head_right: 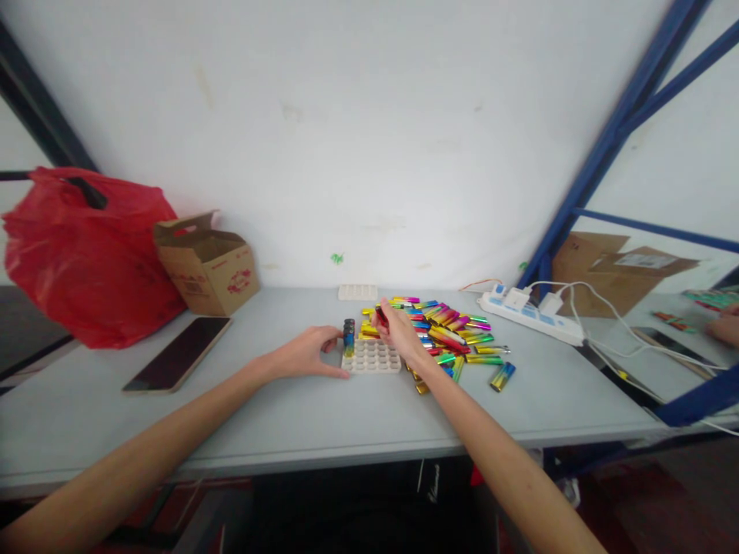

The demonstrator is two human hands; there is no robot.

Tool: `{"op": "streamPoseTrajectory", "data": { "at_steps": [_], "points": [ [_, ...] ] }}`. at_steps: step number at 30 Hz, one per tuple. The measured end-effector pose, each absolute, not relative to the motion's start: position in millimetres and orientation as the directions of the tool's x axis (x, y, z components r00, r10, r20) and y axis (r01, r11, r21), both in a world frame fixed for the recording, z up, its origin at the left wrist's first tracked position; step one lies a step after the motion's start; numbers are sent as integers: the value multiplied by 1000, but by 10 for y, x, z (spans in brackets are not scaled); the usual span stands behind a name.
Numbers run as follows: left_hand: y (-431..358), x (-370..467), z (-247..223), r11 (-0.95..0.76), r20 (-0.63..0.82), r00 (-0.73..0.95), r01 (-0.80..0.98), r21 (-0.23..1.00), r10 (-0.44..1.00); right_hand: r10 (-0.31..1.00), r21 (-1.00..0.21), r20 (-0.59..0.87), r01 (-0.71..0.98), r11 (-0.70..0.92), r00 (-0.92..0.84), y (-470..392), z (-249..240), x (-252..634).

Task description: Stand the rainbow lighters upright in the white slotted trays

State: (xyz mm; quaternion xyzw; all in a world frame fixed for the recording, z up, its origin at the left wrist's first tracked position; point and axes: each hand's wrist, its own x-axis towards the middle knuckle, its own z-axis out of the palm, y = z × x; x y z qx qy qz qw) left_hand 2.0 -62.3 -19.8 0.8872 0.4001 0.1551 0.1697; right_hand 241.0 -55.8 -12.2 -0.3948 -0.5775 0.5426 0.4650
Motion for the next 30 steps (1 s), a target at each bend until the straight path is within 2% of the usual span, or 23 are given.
{"op": "streamPoseTrajectory", "data": {
  "at_steps": [2,7,10,14,17,19,22,25,30],
  "points": [
    [-625,20,-198,-615,136,626,660,431,768,959,-993,119,-42,112,-257,-566,-128,2422],
    [-618,18,-208,-621,142,628,659,425,765,986,-999,13,30,19,-167,-586,-185,2423],
    [-612,17,-211,-625,138,635,657,421,760,984,-1000,16,12,19,-175,-585,-185,2426],
    [-611,18,-206,-623,139,632,658,423,762,954,-985,173,-17,174,-243,-592,-139,2449],
    [-617,21,-200,-620,137,630,659,425,764,903,-940,302,64,336,-304,-627,-87,2480],
    [-624,23,-195,-618,138,628,660,427,766,856,-865,388,186,466,-342,-660,-49,2499],
    [-637,25,-188,-615,145,622,661,431,769,762,-664,526,378,645,-378,-713,-2,2512],
    [-646,27,-182,-621,154,623,660,423,767,722,-565,528,449,692,-447,-764,12,2496],
    [-646,30,-180,-624,156,626,657,423,764,767,-618,473,458,639,-433,-812,-34,2450]
  ]
}}
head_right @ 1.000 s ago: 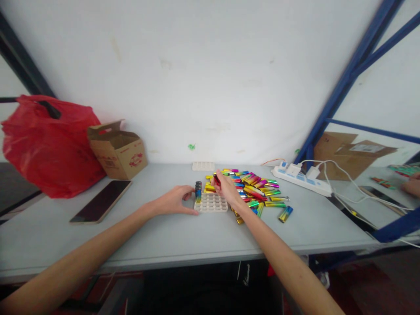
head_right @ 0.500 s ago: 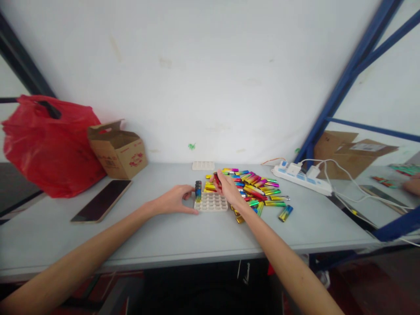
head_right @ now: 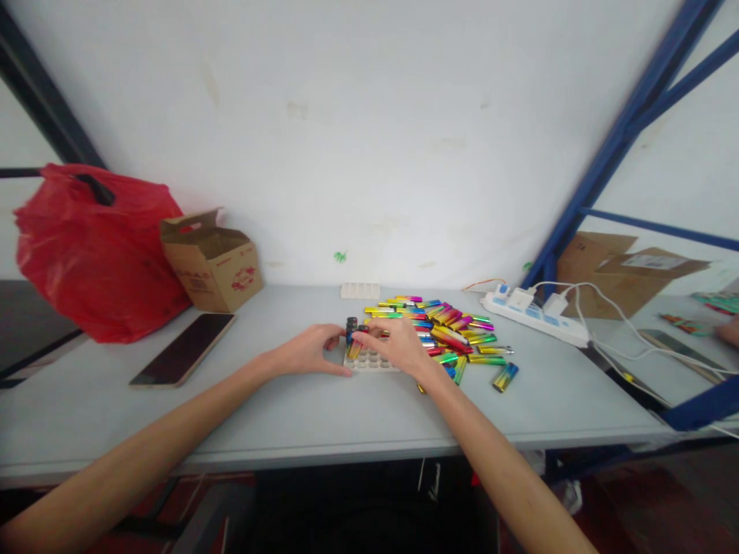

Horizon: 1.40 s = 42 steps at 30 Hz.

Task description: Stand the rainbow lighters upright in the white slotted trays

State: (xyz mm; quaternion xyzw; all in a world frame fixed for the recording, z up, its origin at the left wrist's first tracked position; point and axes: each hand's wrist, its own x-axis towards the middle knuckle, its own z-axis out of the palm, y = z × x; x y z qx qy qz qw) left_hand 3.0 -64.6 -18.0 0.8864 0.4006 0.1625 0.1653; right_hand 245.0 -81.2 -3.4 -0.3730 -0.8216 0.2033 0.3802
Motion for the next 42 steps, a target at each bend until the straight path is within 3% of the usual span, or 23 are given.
{"op": "streamPoseTrajectory", "data": {
  "at_steps": [4,19,23,29,32,37,42],
  "points": [
    [-646,31,-184,-628,164,628,650,428,761,749,-614,430,445,652,-504,-775,-107,2433],
    [-629,29,-194,-635,176,630,642,431,756,641,-359,495,533,766,-587,-724,-278,2381],
    [-632,35,-183,-635,165,637,637,437,753,674,-274,514,643,715,-530,-784,-270,2317],
    [-624,26,-178,-625,145,632,654,426,761,737,-346,530,687,639,-419,-716,-87,2621],
    [-624,24,-182,-610,132,621,669,424,773,750,-310,555,747,588,-359,-572,-44,3052],
    [-624,22,-186,-615,125,627,673,411,769,784,-129,460,842,524,-418,-287,-85,3730],
    [-621,19,-194,-611,128,623,672,418,772,878,-102,262,893,439,-401,-154,-86,3931]
  ]
}}
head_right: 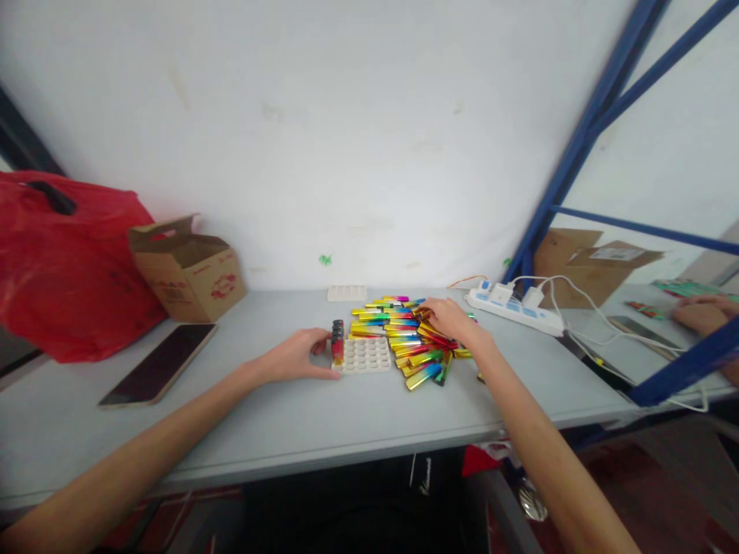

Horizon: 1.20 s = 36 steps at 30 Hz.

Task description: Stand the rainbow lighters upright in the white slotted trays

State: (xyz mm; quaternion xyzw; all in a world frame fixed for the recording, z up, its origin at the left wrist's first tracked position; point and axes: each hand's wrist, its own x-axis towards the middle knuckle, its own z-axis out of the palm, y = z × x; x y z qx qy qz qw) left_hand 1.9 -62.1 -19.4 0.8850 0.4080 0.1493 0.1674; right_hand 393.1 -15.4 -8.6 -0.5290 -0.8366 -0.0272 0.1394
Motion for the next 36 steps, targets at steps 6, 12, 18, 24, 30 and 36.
{"op": "streamPoseTrajectory", "data": {
  "at_steps": [6,12,18,24,30,36],
  "points": [
    [-631,12,-186,-614,131,625,670,417,770,854,-136,295,865,482,-429,-122,-84,3899],
    [-624,5,-194,-605,136,615,669,431,777,846,-260,402,842,473,-350,-141,-115,3796],
    [-629,12,-188,-601,126,613,676,426,780,832,-493,505,714,498,-231,-212,86,3523],
    [-630,12,-185,-620,149,622,667,413,769,872,-833,488,321,450,44,-143,106,3024],
    [-620,5,-199,-631,171,623,661,407,763,921,-929,369,-55,365,-123,-299,-25,2668],
    [-625,13,-203,-623,175,612,669,404,771,956,-958,265,74,276,-128,-398,-141,2550]
  ]
}}
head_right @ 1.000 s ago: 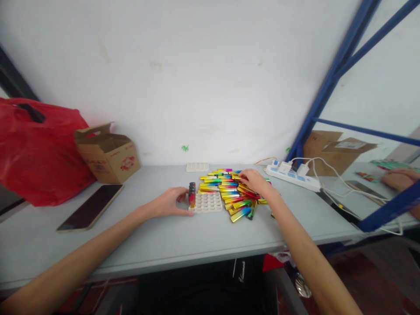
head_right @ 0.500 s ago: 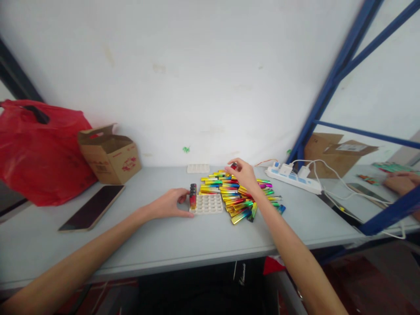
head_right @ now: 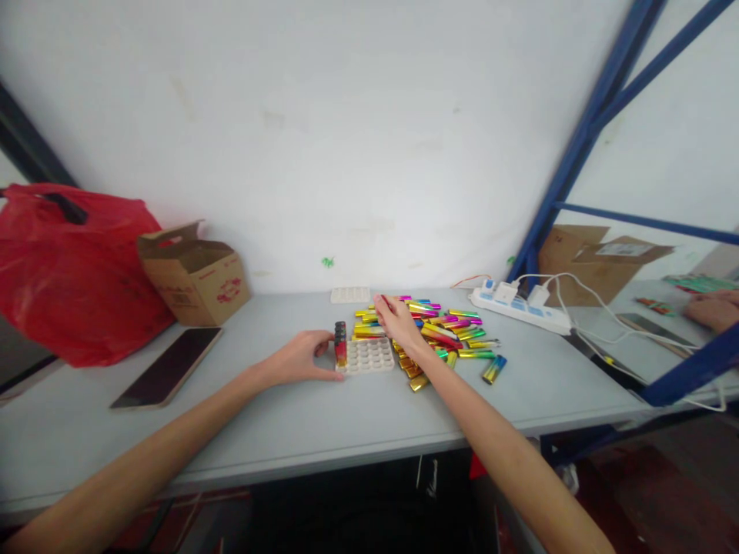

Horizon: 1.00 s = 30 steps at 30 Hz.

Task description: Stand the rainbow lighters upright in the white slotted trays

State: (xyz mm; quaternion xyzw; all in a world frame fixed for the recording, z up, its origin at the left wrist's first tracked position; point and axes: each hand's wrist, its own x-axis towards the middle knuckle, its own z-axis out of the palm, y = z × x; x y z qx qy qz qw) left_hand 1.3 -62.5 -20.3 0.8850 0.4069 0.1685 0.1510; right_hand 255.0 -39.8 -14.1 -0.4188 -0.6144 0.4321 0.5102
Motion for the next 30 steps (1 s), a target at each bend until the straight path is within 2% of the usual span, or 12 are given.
{"op": "streamPoseTrajectory", "data": {
  "at_steps": [3,7,15,18,24,26,30],
  "points": [
    [-631,17,-192,-620,173,610,671,407,773,920,-872,386,298,389,-71,-401,-181,2523],
    [-635,22,-183,-626,166,620,665,408,767,890,-783,457,474,402,0,-440,-203,2516],
    [-627,21,-213,-623,176,614,661,417,769,863,-752,489,441,491,-127,-583,-130,2511],
    [-625,19,-215,-620,178,610,663,420,772,848,-725,457,439,531,-270,-632,-71,2503],
    [-647,29,-172,-626,166,625,650,431,763,648,-359,488,542,760,-585,-712,-24,2505],
    [-657,34,-159,-624,166,623,650,433,765,658,-367,435,546,753,-615,-743,-29,2508],
    [-664,33,-152,-627,166,628,644,439,760,703,-509,387,498,702,-596,-798,-34,2501]
  ]
}}
